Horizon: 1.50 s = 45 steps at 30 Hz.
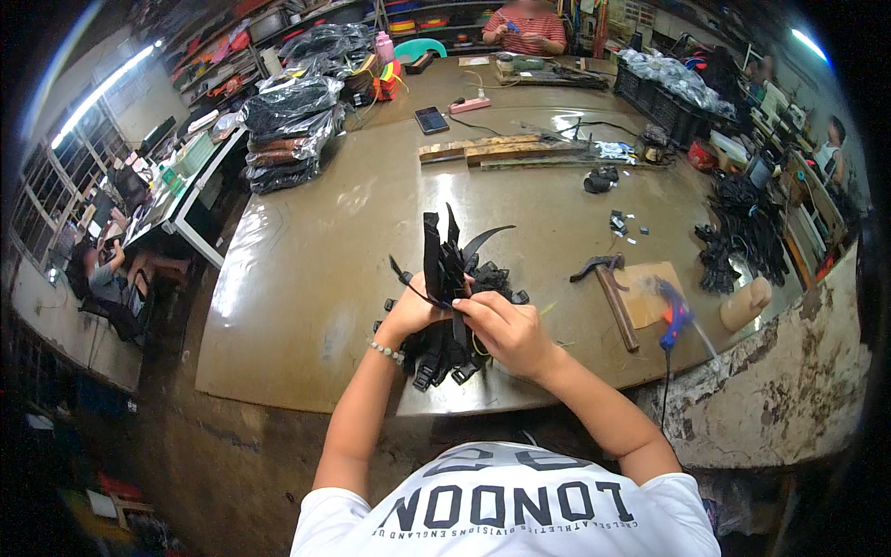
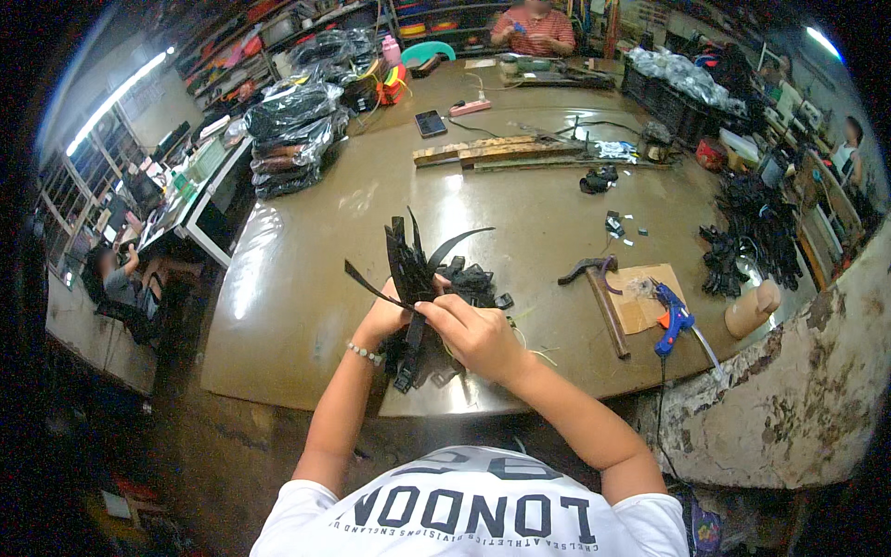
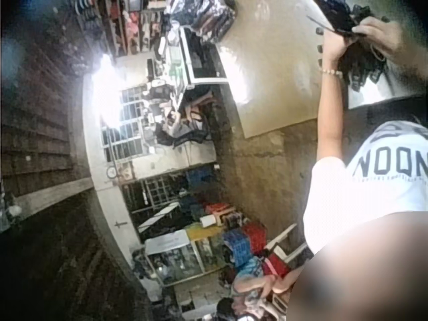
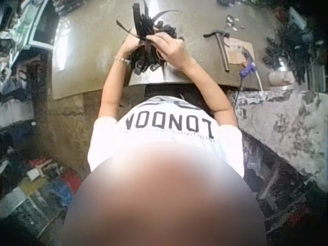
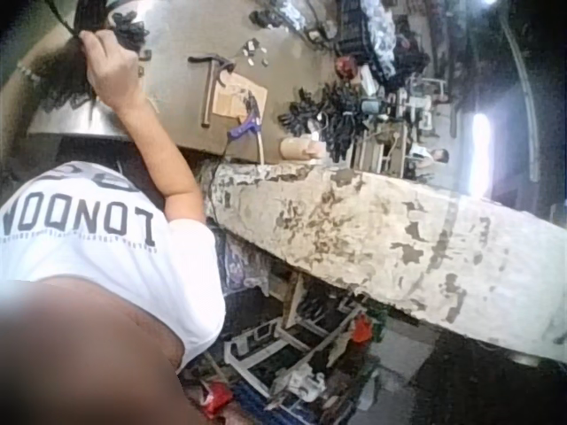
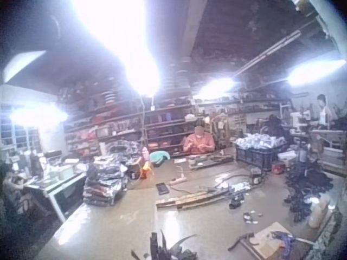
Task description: The person repeatedly picks black plastic straps from a pile on the table, threads a small purple plastic piece onto each strap, and places the finished strap back into the pile. The person then gathers the pile and ties it with a yellow rubber band.
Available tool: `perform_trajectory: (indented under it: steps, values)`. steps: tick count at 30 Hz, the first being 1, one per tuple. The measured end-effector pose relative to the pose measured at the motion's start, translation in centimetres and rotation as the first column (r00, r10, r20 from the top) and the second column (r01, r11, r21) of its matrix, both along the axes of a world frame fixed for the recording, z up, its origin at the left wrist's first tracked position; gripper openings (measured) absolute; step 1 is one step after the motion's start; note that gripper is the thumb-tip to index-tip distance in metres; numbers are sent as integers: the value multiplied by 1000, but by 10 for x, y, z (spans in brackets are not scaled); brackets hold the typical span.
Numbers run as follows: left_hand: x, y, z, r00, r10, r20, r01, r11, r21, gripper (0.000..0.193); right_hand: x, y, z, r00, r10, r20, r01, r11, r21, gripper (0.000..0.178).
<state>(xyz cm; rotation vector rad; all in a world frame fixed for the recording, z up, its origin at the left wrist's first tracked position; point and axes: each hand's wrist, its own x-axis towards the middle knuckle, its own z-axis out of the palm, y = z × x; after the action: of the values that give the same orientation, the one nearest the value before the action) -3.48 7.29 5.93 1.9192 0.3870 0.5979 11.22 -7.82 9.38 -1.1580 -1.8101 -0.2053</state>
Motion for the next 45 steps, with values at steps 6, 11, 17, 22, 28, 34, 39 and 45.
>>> perform_trajectory:
  steps: [6, 11, 17, 22, 28, 34, 39, 45]
  values:
    - [-3, -6, 8, 999, -45, -25, 47, 996, 82, 34, 5, 6, 20, 971, 100, -217, -127, 986, -112, 27]
    - [0, -11, 12, 999, 43, 1, -43, 998, 52, 33, 19, 12, 61, 936, 72, -345, -137, 976, -168, 23]
    - [0, -4, 3, 997, 61, -40, -61, 998, 7, 37, 4, 5, 50, 972, -94, -215, 176, 896, 407, 24]
    - [4, 1, -6, 993, 22, 120, -6, 991, -132, 32, -17, 5, 5, 997, -83, -5, 83, 990, 115, 31]
    - [5, 0, -7, 996, 28, 90, -30, 999, 20, 32, -20, 20, 3, 948, -81, -309, 57, 995, -84, 15]
    - [7, 0, -2, 997, 41, 59, -45, 998, 53, 31, -5, 17, 17, 923, -43, -382, -83, 948, -306, 20]
    - [8, -2, 2, 997, 81, 16, -83, 980, 183, 32, 14, 25, 37, 902, 10, -432, -156, 940, -305, 19]
    - [8, -5, 2, 996, 88, 1, -88, 996, -34, 34, 2, 16, 62, 914, -118, -387, 78, 990, -118, 20]
